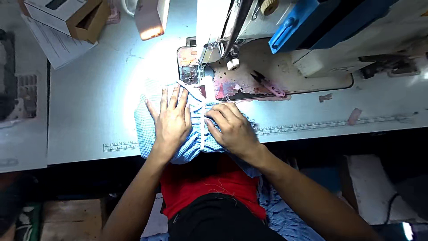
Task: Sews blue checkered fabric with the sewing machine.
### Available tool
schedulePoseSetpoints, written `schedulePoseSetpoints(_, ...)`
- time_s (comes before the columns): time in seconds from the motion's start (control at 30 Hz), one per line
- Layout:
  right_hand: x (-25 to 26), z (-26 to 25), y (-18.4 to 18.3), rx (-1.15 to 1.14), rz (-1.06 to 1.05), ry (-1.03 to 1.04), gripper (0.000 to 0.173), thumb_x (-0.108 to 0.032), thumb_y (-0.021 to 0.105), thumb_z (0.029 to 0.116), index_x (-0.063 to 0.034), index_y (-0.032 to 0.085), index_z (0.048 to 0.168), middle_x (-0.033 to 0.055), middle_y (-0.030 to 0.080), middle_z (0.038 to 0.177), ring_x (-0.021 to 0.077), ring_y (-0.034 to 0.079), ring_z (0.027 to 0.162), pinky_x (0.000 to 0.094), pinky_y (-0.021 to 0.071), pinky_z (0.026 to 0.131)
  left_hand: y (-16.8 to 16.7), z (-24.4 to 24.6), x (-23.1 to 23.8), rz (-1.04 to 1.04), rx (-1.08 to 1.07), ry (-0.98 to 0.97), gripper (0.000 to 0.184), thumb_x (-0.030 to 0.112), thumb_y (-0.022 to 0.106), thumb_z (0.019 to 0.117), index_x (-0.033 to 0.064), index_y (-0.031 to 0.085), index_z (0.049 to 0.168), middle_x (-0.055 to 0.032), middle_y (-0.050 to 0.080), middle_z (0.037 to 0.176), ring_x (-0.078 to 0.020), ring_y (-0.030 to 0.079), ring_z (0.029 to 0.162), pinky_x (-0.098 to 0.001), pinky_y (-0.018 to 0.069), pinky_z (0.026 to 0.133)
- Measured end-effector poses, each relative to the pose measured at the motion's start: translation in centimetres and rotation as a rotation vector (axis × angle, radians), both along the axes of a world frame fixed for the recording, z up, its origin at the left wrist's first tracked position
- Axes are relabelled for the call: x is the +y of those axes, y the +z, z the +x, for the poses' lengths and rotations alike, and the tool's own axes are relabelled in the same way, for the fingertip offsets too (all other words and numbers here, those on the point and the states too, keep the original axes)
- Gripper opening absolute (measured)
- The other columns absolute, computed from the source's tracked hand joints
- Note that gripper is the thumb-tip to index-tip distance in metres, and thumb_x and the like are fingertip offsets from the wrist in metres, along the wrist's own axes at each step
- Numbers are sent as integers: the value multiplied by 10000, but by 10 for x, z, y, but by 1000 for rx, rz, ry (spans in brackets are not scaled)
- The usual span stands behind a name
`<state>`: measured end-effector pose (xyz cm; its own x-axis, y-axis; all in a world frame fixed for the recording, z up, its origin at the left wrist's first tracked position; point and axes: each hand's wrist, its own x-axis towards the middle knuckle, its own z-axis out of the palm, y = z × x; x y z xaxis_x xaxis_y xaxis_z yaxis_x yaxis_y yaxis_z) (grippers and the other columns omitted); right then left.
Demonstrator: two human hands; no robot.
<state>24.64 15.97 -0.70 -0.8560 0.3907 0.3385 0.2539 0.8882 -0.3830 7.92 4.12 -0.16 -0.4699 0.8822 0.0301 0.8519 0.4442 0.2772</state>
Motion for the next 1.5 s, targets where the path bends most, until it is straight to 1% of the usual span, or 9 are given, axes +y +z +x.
schedulePoseSetpoints(0.1,3,-4,-2,-21,-9,11,290,-268,566,1024,-81,738,1164,96,679,1313,281,604,1246,395,499,1036,0,3,-4,-36,-16,41,551,355,227,1108,243,306,1642,26,194,1731,-325,71,1606,-846,16,1118)
schedulePoseSetpoints(0.33,6,-14,-1,-85,45,-9,408,-287,538,1000,-54,668,1309,118,637,1372,310,595,1202,414,501,972,-5,14,-10,-80,51,166,586,396,209,1085,278,249,1658,20,163,1738,-362,50,1602,-864,17,1096)
schedulePoseSetpoints(0.43,5,-16,-2,-145,71,-23,493,-295,493,1012,-83,595,1446,100,588,1455,321,565,1227,446,474,990,4,11,-3,-22,125,58,574,319,372,1033,169,420,1585,-96,279,1696,-421,162,1570,-821,89,1127)
schedulePoseSetpoints(0.53,5,-17,0,-202,67,-51,501,-315,469,1004,-82,609,1425,106,546,1503,357,530,1268,501,450,990,4,-6,14,285,50,-273,457,118,570,919,81,645,1369,-98,517,1554,-349,409,1482,-581,321,1189)
schedulePoseSetpoints(0.7,11,-21,-2,-217,70,-69,598,-365,437,992,-88,524,1515,87,491,1575,358,508,1305,502,442,1005,-14,-19,24,264,-86,-296,505,149,482,934,108,627,1416,-75,557,1516,-295,434,1471,-564,271,1225)
schedulePoseSetpoints(1.0,22,-31,3,-237,57,-72,585,-375,482,955,-88,575,1456,101,531,1514,391,477,1326,561,429,960,-11,-13,35,179,-9,-194,606,220,501,913,163,518,1516,-156,495,1528,-342,438,1438,-585,282,1192)
schedulePoseSetpoints(1.07,22,-31,3,-241,58,-72,592,-383,482,956,-89,570,1462,103,526,1520,394,475,1329,562,428,963,-12,-14,38,195,-8,-202,560,220,489,915,166,580,1464,-159,510,1508,-351,443,1427,-593,287,1181)
schedulePoseSetpoints(1.27,32,-43,-1,-257,92,-94,587,-388,444,960,-138,563,1478,69,520,1534,375,450,1373,556,391,1015,-10,-18,47,141,-15,-175,573,225,449,937,134,541,1495,-173,454,1549,-369,353,1487,-614,219,1213)
schedulePoseSetpoints(1.5,37,-49,-1,-268,94,-99,597,-408,436,958,-172,550,1495,53,523,1530,363,445,1377,554,394,1004,-14,-27,59,152,-39,-100,568,232,423,940,161,553,1488,-108,493,1542,-302,380,1493,-634,202,1216)
